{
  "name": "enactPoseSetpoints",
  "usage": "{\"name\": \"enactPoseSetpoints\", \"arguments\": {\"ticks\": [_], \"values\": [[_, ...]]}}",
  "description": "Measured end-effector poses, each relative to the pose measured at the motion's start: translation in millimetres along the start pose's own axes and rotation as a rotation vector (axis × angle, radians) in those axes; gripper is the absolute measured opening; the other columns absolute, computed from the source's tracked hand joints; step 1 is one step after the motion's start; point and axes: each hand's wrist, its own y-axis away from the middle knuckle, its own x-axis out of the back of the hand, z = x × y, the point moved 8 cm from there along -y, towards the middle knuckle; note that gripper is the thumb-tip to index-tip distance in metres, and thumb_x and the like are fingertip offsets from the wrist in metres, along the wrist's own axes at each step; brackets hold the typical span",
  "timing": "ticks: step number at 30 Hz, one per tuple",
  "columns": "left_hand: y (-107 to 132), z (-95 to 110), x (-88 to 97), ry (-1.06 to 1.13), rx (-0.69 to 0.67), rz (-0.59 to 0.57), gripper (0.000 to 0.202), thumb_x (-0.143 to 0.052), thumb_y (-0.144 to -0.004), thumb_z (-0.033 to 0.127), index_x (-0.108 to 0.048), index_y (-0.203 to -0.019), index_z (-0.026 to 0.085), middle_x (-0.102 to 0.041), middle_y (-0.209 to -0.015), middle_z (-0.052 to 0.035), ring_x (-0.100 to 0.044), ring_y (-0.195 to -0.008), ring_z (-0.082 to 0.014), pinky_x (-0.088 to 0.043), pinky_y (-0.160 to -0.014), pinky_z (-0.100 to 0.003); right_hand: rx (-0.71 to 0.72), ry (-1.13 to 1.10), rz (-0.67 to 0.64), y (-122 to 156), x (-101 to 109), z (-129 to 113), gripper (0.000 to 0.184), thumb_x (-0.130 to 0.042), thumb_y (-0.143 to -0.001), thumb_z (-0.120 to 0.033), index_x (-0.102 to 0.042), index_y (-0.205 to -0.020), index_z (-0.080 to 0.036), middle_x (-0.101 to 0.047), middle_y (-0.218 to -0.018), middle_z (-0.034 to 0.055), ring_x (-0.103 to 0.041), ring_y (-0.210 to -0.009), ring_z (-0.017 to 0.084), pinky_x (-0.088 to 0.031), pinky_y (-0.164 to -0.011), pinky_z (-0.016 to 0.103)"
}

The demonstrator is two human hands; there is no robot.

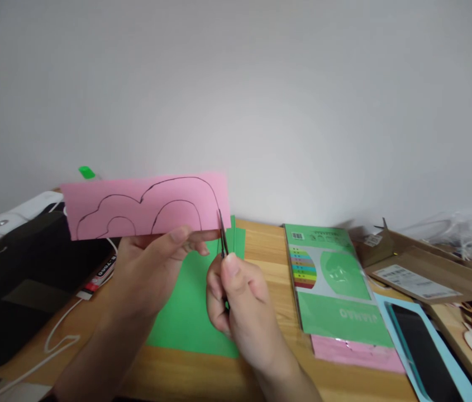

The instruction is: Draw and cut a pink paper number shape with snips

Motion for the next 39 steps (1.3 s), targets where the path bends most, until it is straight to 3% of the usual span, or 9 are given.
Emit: {"name": "enactPoseSetpoints", "arguments": {"ticks": [25, 33, 39], "values": [[0.3, 2.6, -2.0, -0.032, 0.027, 0.021, 0.011, -0.076, -0.075, 0.029, -0.07, -0.066, 0.027, -0.07, -0.061, 0.0044, -0.065, -0.062, -0.0154, -0.057, -0.067, -0.03, -0.003, 0.022, 0.013, 1.6, 0.2, 0.5, 0.057, -0.043, -0.096, -0.07, -0.044, -0.067, -0.022, -0.027, -0.039, -0.0111, -0.014, -0.034, 0.004, -0.015, -0.036, 0.019], [0.4, 3.2, -1.9, -0.011, 0.021, 0.028, 0.011, -0.079, -0.073, 0.026, -0.071, -0.065, 0.027, -0.07, -0.059, 0.005, -0.065, -0.059, -0.0137, -0.056, -0.063, -0.025, 0.002, 0.017, 0.01, 1.1, 1.3, 2.1, 0.056, -0.043, -0.097, -0.068, -0.045, -0.067, -0.022, -0.027, -0.04, -0.0114, -0.014, -0.034, 0.004, -0.015, -0.036, 0.018], [-0.4, 1.7, -2.4, -0.021, 0.023, 0.019, 0.01, -0.077, -0.074, 0.029, -0.07, -0.067, 0.027, -0.07, -0.059, 0.0043, -0.067, -0.06, -0.0166, -0.056, -0.063, -0.029, 0.011, 0.036, 0.021, 0.9, 0.3, -0.2, 0.057, -0.041, -0.097, -0.069, -0.045, -0.066, -0.022, -0.028, -0.039, -0.0109, -0.014, -0.034, 0.004, -0.014, -0.036, 0.018]]}}
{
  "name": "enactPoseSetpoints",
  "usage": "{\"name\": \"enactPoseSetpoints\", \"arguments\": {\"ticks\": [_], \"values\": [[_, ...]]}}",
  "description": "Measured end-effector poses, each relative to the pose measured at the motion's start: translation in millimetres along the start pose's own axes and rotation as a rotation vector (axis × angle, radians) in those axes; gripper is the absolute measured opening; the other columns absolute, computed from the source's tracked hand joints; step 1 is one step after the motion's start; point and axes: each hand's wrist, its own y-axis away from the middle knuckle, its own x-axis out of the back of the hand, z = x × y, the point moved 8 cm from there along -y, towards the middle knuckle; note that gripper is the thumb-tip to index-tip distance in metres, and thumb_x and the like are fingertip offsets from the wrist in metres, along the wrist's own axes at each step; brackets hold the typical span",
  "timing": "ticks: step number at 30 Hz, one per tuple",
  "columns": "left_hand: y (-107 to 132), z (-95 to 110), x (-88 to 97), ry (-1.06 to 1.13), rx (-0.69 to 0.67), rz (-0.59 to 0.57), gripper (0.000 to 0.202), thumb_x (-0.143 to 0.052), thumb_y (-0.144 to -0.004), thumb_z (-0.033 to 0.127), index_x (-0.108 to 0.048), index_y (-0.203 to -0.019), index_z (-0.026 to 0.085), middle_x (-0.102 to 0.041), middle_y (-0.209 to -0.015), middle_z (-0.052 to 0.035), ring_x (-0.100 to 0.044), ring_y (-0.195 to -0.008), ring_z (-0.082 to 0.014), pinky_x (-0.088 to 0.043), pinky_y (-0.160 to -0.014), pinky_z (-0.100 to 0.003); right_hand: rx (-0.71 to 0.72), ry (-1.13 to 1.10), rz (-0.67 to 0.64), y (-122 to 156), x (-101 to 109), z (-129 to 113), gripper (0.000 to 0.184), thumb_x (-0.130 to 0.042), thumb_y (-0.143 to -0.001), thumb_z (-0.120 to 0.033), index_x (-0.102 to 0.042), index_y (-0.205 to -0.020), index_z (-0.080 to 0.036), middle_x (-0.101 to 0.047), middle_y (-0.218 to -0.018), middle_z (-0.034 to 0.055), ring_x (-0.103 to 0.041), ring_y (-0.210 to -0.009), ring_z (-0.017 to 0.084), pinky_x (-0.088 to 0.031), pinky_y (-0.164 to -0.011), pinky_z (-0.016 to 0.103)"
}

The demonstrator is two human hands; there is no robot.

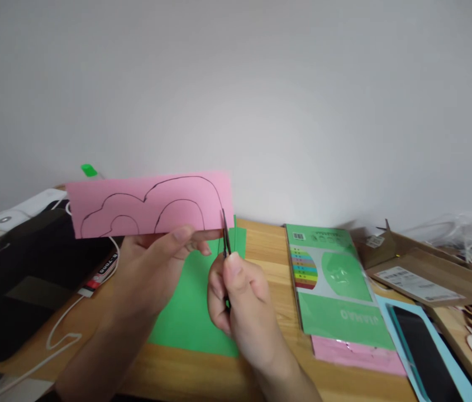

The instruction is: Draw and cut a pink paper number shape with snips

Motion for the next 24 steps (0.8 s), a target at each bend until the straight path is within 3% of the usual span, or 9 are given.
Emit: {"name": "enactPoseSetpoints", "arguments": {"ticks": [14, 20, 24], "values": [[-3, -1, -8.2, 0.041, -0.015, 0.017, 0.011, -0.072, -0.072, 0.027, -0.064, -0.067, 0.02, -0.066, -0.057, 0.0036, -0.068, -0.055, -0.0142, -0.057, -0.057, -0.025, -0.01, 0.053, 0.021, -5, 5, 0, 0.06, -0.044, -0.092, -0.075, -0.042, -0.062, -0.023, -0.024, -0.036, -0.0111, -0.009, -0.032, 0.005, -0.008, -0.033, 0.021], [-2, 4, -15.0, -0.006, -0.007, -0.006, 0.022, -0.064, -0.076, 0.026, -0.061, -0.055, 0.022, -0.07, -0.059, 0.001, -0.072, -0.064, -0.0171, -0.061, -0.066, -0.028, -0.027, 0.054, 0.039, -9, 10, 1, 0.059, -0.046, -0.092, -0.074, -0.041, -0.061, -0.024, -0.023, -0.036, -0.0108, -0.009, -0.032, 0.006, -0.006, -0.034, 0.023], [-2, 4, -15.7, -0.01, -0.023, 0.007, 0.023, -0.064, -0.08, 0.025, -0.063, -0.057, 0.023, -0.072, -0.061, 0.0004, -0.069, -0.062, -0.0162, -0.06, -0.066, -0.028, -0.059, 0.028, 0.023, -9, 17, 7, 0.058, -0.044, -0.093, -0.073, -0.043, -0.062, -0.024, -0.023, -0.037, -0.0098, -0.011, -0.035, 0.007, -0.009, -0.036, 0.025]]}}
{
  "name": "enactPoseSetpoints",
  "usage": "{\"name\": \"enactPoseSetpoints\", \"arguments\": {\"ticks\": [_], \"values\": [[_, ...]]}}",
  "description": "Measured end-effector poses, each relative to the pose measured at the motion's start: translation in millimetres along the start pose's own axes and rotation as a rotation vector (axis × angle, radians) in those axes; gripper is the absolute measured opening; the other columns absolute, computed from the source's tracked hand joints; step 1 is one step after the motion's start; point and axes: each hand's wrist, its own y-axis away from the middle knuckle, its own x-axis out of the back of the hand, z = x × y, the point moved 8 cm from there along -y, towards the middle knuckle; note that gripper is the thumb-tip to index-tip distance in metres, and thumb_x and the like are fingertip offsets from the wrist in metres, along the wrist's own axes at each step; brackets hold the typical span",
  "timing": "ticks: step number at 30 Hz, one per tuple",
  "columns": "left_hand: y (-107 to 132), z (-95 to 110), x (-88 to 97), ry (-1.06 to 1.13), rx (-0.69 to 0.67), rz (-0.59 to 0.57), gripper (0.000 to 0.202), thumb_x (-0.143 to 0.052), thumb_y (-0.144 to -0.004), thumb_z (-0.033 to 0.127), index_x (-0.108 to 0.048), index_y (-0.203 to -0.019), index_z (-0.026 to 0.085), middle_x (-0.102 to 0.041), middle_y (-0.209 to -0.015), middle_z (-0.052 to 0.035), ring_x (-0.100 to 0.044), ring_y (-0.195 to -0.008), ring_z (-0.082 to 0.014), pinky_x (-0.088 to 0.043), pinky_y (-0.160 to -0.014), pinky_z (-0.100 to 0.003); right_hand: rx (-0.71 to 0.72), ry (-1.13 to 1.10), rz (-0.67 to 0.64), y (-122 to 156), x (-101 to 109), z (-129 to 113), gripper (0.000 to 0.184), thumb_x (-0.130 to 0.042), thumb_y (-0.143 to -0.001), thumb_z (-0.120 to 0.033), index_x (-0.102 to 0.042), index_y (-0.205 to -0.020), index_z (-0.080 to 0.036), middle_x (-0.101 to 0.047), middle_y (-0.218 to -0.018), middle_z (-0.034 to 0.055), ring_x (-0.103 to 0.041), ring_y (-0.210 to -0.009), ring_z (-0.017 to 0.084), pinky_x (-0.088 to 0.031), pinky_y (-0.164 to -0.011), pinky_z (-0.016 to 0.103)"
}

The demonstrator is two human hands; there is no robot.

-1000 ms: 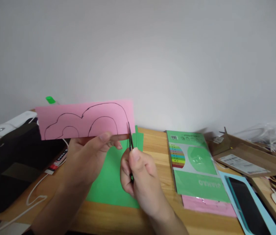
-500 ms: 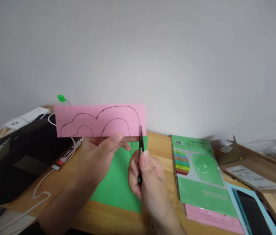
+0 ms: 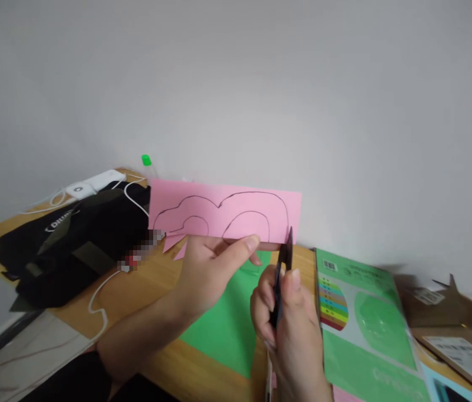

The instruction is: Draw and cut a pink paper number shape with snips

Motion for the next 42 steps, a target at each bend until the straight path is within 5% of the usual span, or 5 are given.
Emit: {"name": "enactPoseSetpoints", "arguments": {"ticks": [7, 16, 21, 29, 42], "values": [[-3, 0, -6.2, 0.154, -0.008, -0.03, 0.018, -0.06, -0.078, 0.015, -0.062, -0.062, 0.023, -0.064, -0.055, 0.0038, -0.063, -0.054, -0.0124, -0.056, -0.061, -0.024, 0.012, -0.006, -0.01, -3, 4, 3, 0.058, -0.045, -0.093, -0.073, -0.044, -0.062, -0.024, -0.023, -0.036, -0.0093, -0.011, -0.035, 0.008, -0.009, -0.036, 0.026], [-1, -2, 4.9, -0.036, -0.009, 0.002, 0.026, -0.065, -0.076, 0.026, -0.061, -0.051, 0.02, -0.066, -0.057, 0.0022, -0.062, -0.057, -0.0111, -0.056, -0.061, -0.022, 0.053, -0.001, 0.023, -1, -5, 0, 0.059, -0.047, -0.092, -0.073, -0.041, -0.061, -0.023, -0.022, -0.036, -0.0112, -0.011, -0.032, 0.005, -0.007, -0.034, 0.022], [-1, -6, 12.9, 0.037, -0.013, 0.034, 0.013, -0.074, -0.072, 0.024, -0.067, -0.062, 0.019, -0.066, -0.056, 0.0044, -0.061, -0.054, -0.009, -0.053, -0.057, -0.019, 0.057, -0.04, 0.005, 1, -12, -2, 0.059, -0.047, -0.092, -0.074, -0.041, -0.062, -0.023, -0.023, -0.036, -0.0123, -0.01, -0.031, 0.004, -0.009, -0.033, 0.018], [3, -7, 18.3, -0.03, -0.022, 0.003, 0.024, -0.076, -0.077, 0.031, -0.07, -0.057, 0.02, -0.067, -0.056, 0.0014, -0.06, -0.055, -0.0108, -0.051, -0.06, -0.023, 0.052, -0.091, -0.047, 5, -16, 0, 0.059, -0.046, -0.094, -0.072, -0.041, -0.064, -0.022, -0.027, -0.038, -0.0114, -0.013, -0.033, 0.003, -0.014, -0.034, 0.016], [3, -5, 18.1, -0.01, -0.027, 0.011, 0.014, -0.075, -0.076, 0.025, -0.072, -0.062, 0.027, -0.07, -0.059, 0.0035, -0.065, -0.057, -0.014, -0.055, -0.059, -0.026, 0.037, -0.121, -0.071, 9, -18, 0, 0.058, -0.047, -0.094, -0.071, -0.041, -0.064, -0.022, -0.026, -0.04, -0.0119, -0.013, -0.033, 0.003, -0.015, -0.035, 0.015]]}}
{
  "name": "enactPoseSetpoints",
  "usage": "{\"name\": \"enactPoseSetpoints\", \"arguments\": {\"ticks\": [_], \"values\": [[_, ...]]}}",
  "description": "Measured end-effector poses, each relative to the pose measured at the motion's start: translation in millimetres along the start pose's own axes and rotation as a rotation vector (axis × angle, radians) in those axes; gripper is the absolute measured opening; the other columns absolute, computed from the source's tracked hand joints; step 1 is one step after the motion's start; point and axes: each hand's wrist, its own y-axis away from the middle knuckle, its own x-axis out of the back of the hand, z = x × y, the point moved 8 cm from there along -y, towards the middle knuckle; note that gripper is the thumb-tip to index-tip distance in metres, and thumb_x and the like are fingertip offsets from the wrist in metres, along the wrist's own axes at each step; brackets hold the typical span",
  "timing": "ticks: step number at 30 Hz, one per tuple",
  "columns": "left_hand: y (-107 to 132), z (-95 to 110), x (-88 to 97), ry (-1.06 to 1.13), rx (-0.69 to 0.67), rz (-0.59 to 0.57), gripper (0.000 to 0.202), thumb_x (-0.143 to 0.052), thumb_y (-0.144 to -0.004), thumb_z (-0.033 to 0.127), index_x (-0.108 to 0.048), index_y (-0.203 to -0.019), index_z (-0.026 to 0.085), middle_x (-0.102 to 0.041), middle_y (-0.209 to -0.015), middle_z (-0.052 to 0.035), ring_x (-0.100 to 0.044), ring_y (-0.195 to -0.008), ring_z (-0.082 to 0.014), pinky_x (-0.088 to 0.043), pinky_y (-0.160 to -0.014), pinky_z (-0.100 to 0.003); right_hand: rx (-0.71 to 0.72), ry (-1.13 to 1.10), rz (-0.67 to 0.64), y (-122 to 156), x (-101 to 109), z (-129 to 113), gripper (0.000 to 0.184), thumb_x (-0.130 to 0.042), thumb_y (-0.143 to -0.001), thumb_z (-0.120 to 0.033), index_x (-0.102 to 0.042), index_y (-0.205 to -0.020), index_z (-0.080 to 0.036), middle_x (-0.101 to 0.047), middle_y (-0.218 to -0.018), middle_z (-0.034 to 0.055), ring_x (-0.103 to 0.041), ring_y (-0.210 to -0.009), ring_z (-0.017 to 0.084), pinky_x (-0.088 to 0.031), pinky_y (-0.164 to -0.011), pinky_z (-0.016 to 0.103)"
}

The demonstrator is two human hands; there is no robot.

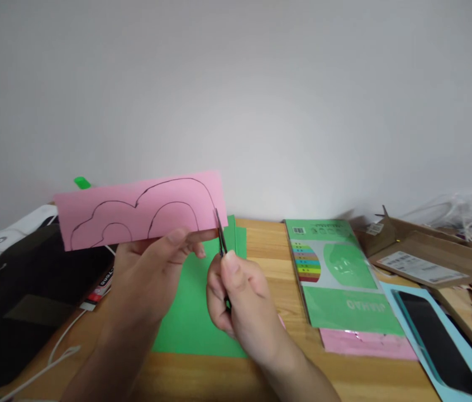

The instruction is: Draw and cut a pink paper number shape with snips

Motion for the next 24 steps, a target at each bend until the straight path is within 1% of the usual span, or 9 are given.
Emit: {"name": "enactPoseSetpoints", "arguments": {"ticks": [4, 9, 13, 17, 20, 24], "values": [[-0.7, 2.2, -0.1, -0.005, -0.014, 0.008, 0.013, -0.076, -0.075, 0.026, -0.072, -0.062, 0.027, -0.069, -0.058, 0.0045, -0.065, -0.055, -0.0137, -0.054, -0.057, -0.025, 0.001, -0.005, 0.008, -1.4, 0.1, -0.6, 0.058, -0.047, -0.094, -0.071, -0.041, -0.064, -0.022, -0.026, -0.039, -0.0118, -0.012, -0.033, 0.003, -0.015, -0.035, 0.016], [-0.9, -0.2, -0.6, -0.011, -0.003, -0.001, 0.013, -0.075, -0.076, 0.026, -0.073, -0.063, 0.025, -0.07, -0.058, 0.0031, -0.065, -0.055, -0.013, -0.054, -0.058, -0.023, -0.007, -0.003, 0.001, -0.3, -0.5, -0.1, 0.058, -0.047, -0.094, -0.071, -0.041, -0.064, -0.022, -0.025, -0.039, -0.012, -0.012, -0.034, 0.003, -0.014, -0.035, 0.017], [-0.5, -1.0, -0.2, -0.005, -0.004, -0.007, 0.016, -0.076, -0.077, 0.027, -0.073, -0.061, 0.023, -0.07, -0.059, 0.003, -0.066, -0.056, -0.0122, -0.054, -0.059, -0.022, -0.004, -0.005, 0.006, 0.0, -0.6, -0.2, 0.058, -0.046, -0.095, -0.071, -0.041, -0.065, -0.022, -0.026, -0.039, -0.0117, -0.013, -0.033, 0.003, -0.014, -0.035, 0.017], [0.8, 0.6, -0.4, 0.013, -0.01, -0.006, 0.011, -0.076, -0.076, 0.026, -0.074, -0.066, 0.023, -0.07, -0.06, 0.0039, -0.066, -0.056, -0.0119, -0.054, -0.058, -0.022, 0.002, 0.012, 0.014, -1.0, -0.7, -1.7, 0.058, -0.047, -0.094, -0.071, -0.04, -0.064, -0.022, -0.026, -0.038, -0.0118, -0.011, -0.033, 0.004, -0.013, -0.035, 0.018], [2.0, 1.6, -0.9, 0.006, -0.006, -0.01, 0.013, -0.076, -0.078, 0.027, -0.073, -0.066, 0.024, -0.07, -0.06, 0.0037, -0.066, -0.057, -0.0122, -0.055, -0.06, -0.024, 0.004, 0.02, 0.016, -1.3, -1.2, -2.3, 0.058, -0.046, -0.094, -0.071, -0.04, -0.064, -0.023, -0.026, -0.038, -0.0118, -0.01, -0.033, 0.004, -0.013, -0.035, 0.019], [2.0, 1.4, 0.0, -0.044, 0.006, 0.005, 0.017, -0.075, -0.078, 0.028, -0.072, -0.061, 0.027, -0.069, -0.058, 0.0025, -0.065, -0.055, -0.0149, -0.054, -0.058, -0.028, -0.001, 0.012, 0.024, -1.0, -1.0, -1.6, 0.058, -0.046, -0.094, -0.072, -0.04, -0.064, -0.023, -0.026, -0.038, -0.0119, -0.011, -0.033, 0.004, -0.013, -0.035, 0.019]]}}
